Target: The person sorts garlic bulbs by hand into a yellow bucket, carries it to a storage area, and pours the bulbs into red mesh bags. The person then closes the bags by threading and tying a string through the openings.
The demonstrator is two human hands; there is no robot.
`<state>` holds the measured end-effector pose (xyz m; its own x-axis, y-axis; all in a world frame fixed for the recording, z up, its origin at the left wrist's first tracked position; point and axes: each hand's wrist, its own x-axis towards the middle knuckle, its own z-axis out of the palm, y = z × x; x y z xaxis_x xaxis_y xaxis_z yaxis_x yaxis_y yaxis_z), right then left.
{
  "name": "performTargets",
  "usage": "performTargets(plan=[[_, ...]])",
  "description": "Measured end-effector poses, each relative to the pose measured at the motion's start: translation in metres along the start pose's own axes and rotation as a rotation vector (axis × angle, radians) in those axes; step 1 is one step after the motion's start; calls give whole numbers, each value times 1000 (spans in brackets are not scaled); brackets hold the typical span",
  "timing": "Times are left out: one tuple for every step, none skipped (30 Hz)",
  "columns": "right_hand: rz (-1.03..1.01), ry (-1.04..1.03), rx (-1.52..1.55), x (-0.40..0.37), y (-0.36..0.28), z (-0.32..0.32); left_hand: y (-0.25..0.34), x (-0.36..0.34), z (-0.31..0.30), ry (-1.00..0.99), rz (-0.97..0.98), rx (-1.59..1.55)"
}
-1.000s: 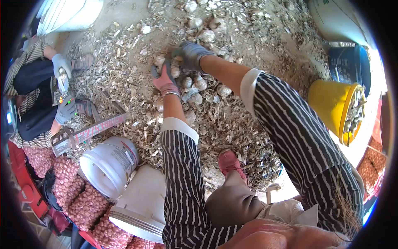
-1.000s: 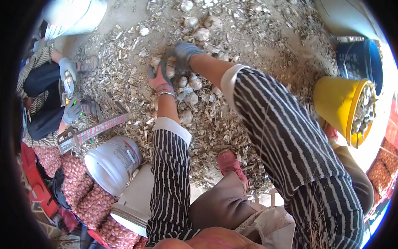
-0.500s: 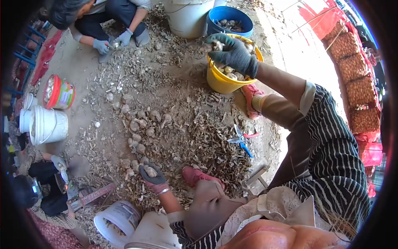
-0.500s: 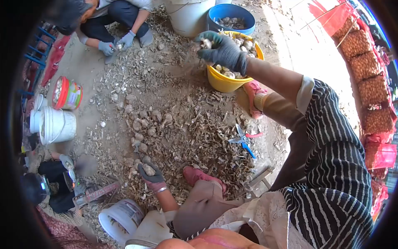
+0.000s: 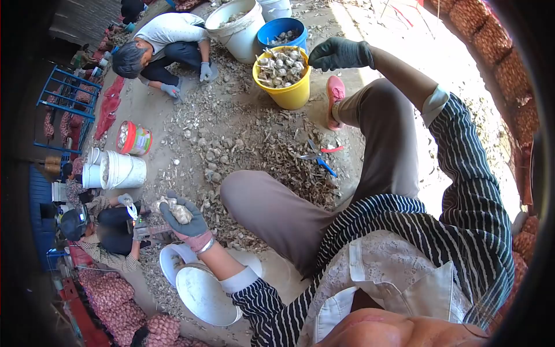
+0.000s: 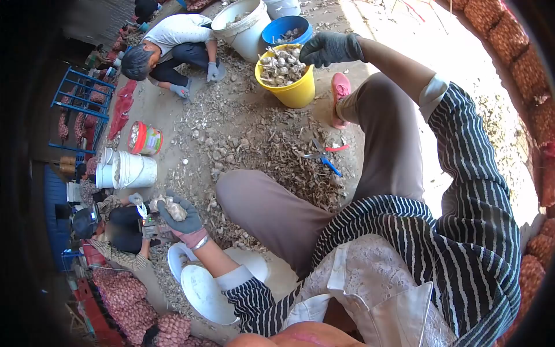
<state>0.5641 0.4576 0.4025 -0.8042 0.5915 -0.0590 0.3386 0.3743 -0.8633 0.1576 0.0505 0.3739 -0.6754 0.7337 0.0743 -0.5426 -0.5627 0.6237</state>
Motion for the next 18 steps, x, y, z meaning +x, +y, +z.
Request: performTargets(plan=[[-18, -25, -94, -11, -8, -5, -2, -4, 23, -8, -6, 21], [-95, -18, -86, -17, -12, -10, -9, -8, 47, -136, -86, -12], [-174, -13, -75, -21, -15, -12, -18, -11, 68, -261, -166, -38], [-191, -5, -61, -26, -17, -10, -31, -13, 85, -271, -159, -18], [-180, -24, 65, -29, -18, -5, -49, -14, 102, -303, -241, -4], [-168, -47, 188, -33, -18, -5, -66, -14, 119, -332, -323, 8], [-118, -77, 159, -34, -11, -3, -87, -11, 132, -336, -359, 49], [-229, -66, 112, -33, 6, 2, -109, -5, 142, -337, -396, 89], [-337, -55, 66, -35, 29, 5, -130, 5, 148, -227, -470, 131], [-235, -30, -34, -42, 50, 5, -154, 12, 161, -186, -554, 129], [-128, -6, -128, -51, 68, 7, -176, 24, 172, -173, -590, 126], [-123, -5, -108, -58, 75, 7, -198, 41, 179, -162, -629, 122], [134, -175, -472, -62, 78, 0, -219, 64, 185, -160, -671, 88], [392, -339, -838, -63, 81, -8, -240, 91, 191, -167, -707, 51], [388, -327, -832, -64, 94, -9, -260, 122, 197, -110, -718, 44], [331, -196, -349, -66, 113, -10, -278, 136, 209, -54, -669, 146], [259, -62, 131, -69, 116, -11, -291, 141, 222, 1, -620, 247], [292, -46, 177, -73, 120, -16, -294, 142, 227, 145, -721, 340]])
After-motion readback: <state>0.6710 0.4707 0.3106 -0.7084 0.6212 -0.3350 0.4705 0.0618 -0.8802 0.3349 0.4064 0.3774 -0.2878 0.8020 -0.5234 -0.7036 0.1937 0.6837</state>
